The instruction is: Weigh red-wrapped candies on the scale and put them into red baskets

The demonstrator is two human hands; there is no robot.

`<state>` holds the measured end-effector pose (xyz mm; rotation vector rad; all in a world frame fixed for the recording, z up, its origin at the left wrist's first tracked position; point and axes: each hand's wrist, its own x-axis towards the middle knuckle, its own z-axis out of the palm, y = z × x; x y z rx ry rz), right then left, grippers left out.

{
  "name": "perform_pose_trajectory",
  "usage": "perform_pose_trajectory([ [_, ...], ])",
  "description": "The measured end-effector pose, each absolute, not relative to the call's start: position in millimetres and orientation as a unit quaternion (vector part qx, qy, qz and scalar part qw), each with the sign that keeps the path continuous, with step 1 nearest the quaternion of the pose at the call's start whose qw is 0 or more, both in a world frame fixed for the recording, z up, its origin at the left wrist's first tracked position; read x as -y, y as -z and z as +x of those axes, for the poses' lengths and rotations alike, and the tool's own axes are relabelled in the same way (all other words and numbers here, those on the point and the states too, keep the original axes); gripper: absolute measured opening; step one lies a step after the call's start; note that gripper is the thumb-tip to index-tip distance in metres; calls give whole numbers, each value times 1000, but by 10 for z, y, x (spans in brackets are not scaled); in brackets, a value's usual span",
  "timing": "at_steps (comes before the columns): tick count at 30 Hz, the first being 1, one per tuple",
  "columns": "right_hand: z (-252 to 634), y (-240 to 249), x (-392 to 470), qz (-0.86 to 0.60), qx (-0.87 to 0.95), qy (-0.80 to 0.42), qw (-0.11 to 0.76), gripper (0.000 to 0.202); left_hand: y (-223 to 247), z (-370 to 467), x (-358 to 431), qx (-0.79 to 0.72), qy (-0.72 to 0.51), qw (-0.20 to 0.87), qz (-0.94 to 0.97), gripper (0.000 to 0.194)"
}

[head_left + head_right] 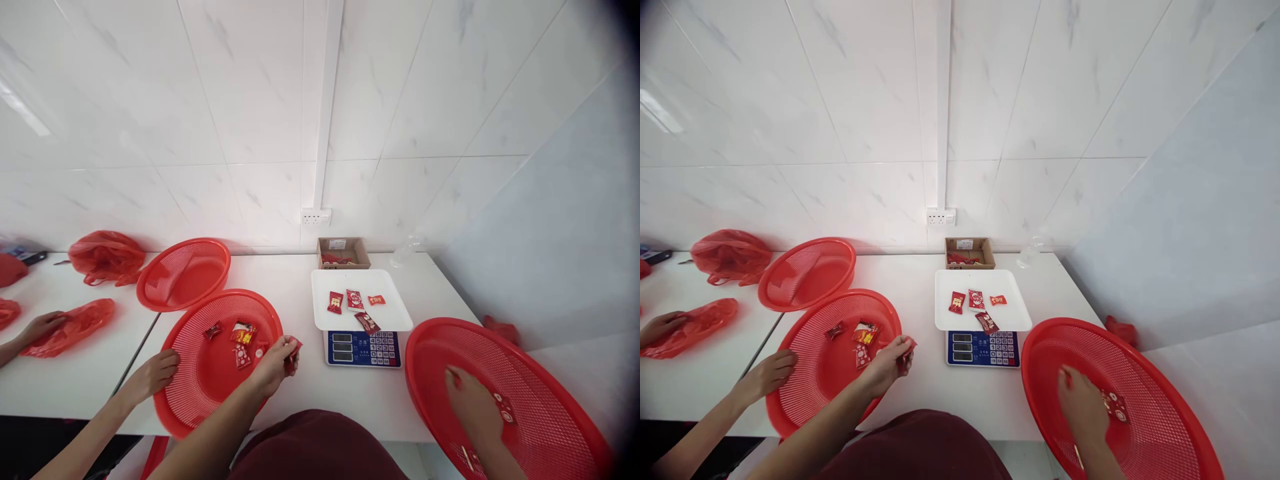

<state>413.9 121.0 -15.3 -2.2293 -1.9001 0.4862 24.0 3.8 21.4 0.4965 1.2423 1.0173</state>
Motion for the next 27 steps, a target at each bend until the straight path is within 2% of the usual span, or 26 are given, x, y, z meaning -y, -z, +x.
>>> perform_pose_trajectory([
  [3, 3561, -189, -1371, -659, 722, -164, 130, 53, -275, 288, 15, -549, -444, 666, 239, 33],
  [7, 2883, -340, -1563, -610, 779, -135, 51, 52, -417, 400, 39, -539, -442, 670, 254, 31],
  [11, 2599, -307, -1650, -611, 784, -101, -29, 50, -575, 434, 40, -530, -444, 667, 277, 33],
  [15, 2562, -257, -1697, -614, 779, -117, -43, 45, -592, 405, 43, -544, -445, 659, 270, 33],
  [18, 2594, -215, -1740, -636, 753, -170, 1, 42, -536, 398, 53, -551, -441, 662, 254, 33],
  [22, 2686, -211, -1744, -667, 697, -242, 106, 40, -522, 408, 46, -546, -431, 676, 243, 36],
  [27, 2745, -413, -1465, -631, 631, -407, 192, 41, -591, 438, -7, -550, -446, 670, 221, 73],
])
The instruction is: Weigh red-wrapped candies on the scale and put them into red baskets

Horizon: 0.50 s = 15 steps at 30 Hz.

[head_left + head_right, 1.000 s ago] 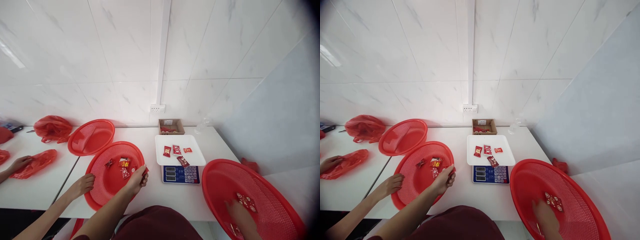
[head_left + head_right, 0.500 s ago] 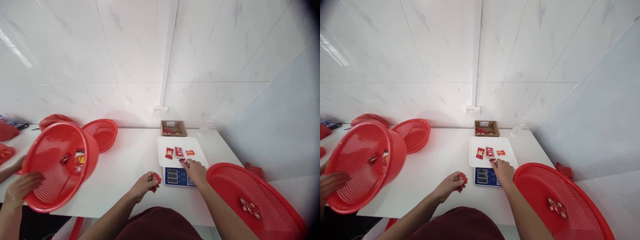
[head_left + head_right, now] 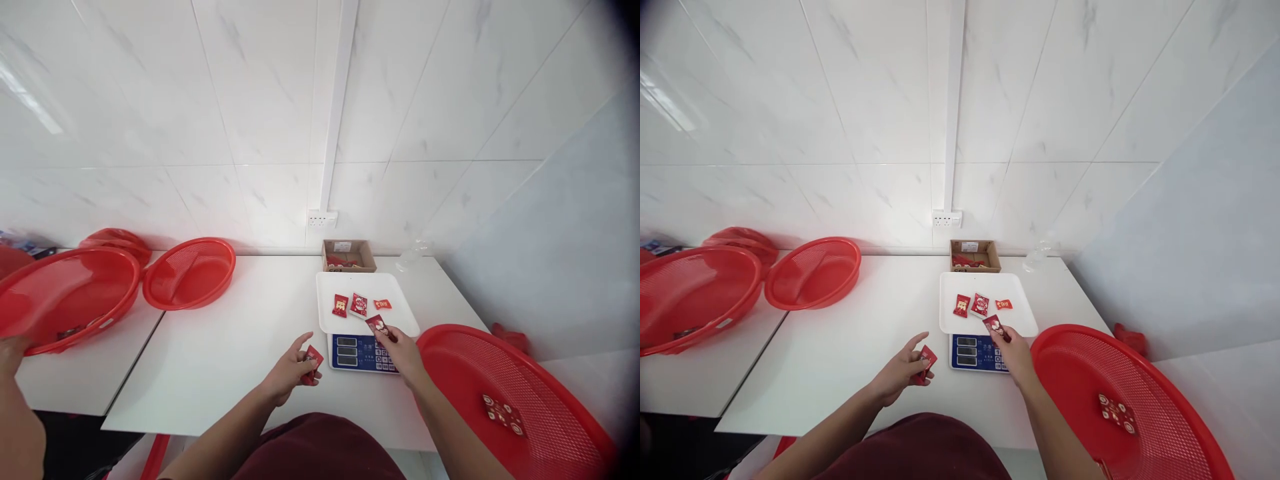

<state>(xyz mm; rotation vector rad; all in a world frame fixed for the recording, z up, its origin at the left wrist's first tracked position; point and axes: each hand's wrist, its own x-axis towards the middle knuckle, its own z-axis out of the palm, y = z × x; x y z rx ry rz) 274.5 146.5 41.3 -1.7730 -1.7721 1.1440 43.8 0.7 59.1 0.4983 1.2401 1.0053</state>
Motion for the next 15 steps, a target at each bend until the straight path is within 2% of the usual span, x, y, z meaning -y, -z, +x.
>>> perform_pose_trajectory([
  [5, 2606, -694, -914, -521, 642, -532, 182, 33, -625, 584, -50, -551, -408, 674, 275, 46],
  [10, 2450, -768, -535, -430, 635, -628, 132, 24, -632, 722, -11, -504, -359, 673, 406, 48],
  [15, 2408, -761, -475, -412, 656, -623, 108, 34, -637, 734, 16, -513, -359, 637, 450, 52],
])
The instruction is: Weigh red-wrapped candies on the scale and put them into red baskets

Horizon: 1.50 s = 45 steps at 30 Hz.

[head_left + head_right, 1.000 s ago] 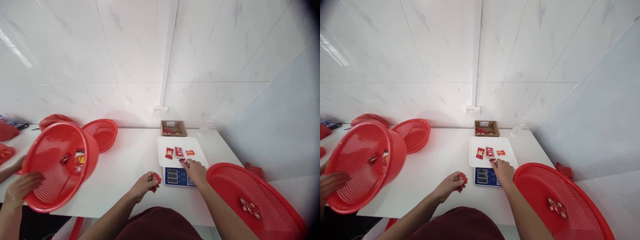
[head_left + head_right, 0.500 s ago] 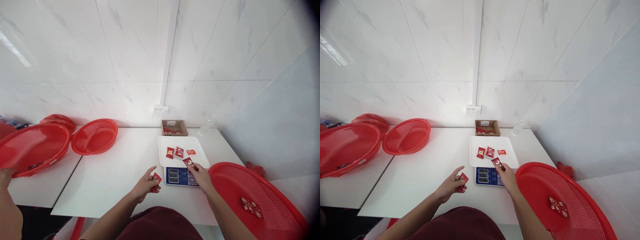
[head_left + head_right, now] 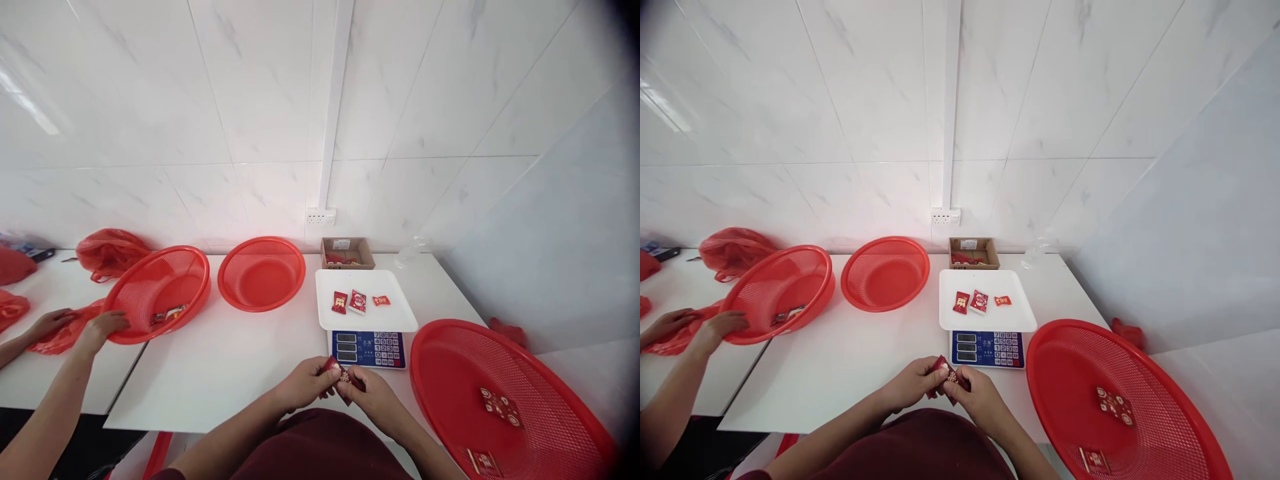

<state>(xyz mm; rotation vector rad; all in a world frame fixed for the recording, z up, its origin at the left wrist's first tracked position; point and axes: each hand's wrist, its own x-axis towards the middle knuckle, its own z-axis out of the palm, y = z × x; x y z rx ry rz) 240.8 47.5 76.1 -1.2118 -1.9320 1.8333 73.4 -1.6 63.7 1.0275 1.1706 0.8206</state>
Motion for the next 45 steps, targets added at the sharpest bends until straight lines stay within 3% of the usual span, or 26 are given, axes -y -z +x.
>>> perform_pose_trajectory([
  [6, 2411, -759, -409, -382, 649, -652, 90, 46, -700, 768, 32, -495, -381, 628, 465, 51],
  [19, 2453, -903, -311, -399, 643, -650, 76, 52, -853, 835, 48, -512, -375, 612, 472, 56],
  [27, 2465, -909, -345, -395, 642, -640, 146, 50, -853, 872, 23, -525, -378, 600, 470, 50],
  [45, 2523, -839, -412, -489, 591, -605, 214, 53, -967, 764, -22, -528, -446, 587, 422, 48],
])
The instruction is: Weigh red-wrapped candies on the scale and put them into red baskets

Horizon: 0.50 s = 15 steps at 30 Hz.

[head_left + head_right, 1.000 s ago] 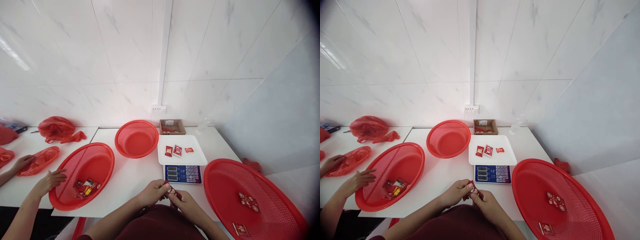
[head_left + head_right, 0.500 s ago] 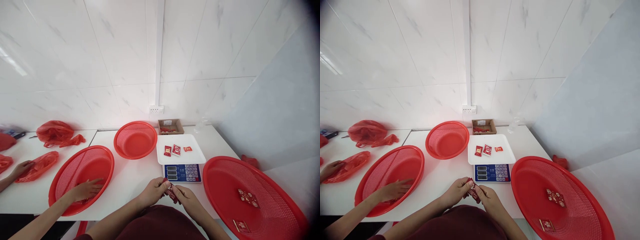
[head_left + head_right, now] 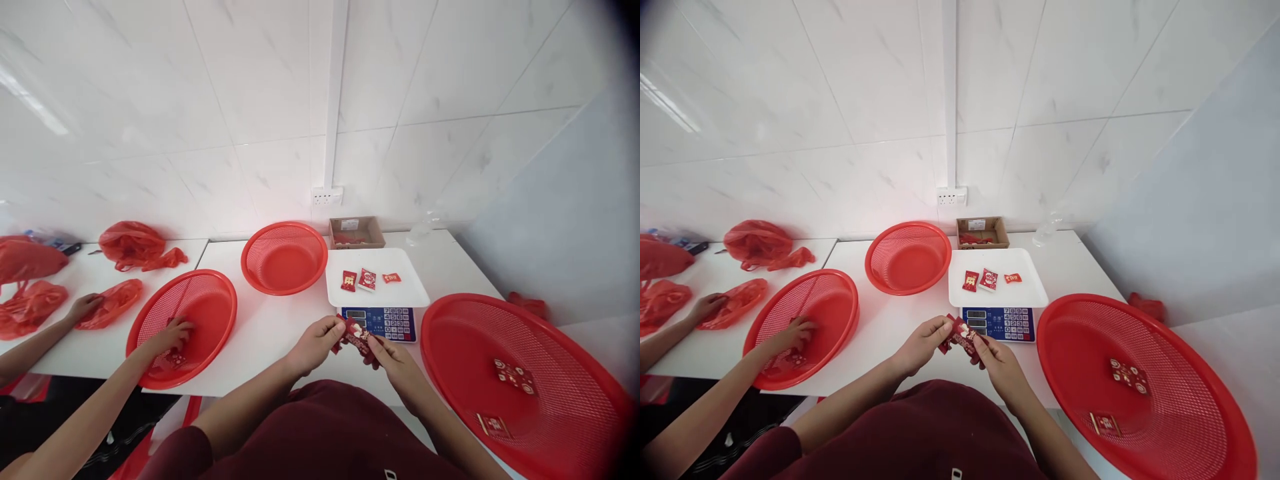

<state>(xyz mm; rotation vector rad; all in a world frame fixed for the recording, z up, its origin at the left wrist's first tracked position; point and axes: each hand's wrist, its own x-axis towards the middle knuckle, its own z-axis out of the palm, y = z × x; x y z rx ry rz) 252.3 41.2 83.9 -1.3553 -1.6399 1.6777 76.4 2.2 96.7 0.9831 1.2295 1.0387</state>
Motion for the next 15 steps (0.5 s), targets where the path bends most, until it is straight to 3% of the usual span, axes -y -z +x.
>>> perform_pose_trajectory([
  [8, 2478, -929, -388, -468, 611, -609, 192, 53, -999, 785, -18, -524, -452, 561, 455, 43],
  [15, 2506, -833, -411, -470, 621, -585, 224, 43, -981, 784, -9, -532, -448, 569, 439, 39],
])
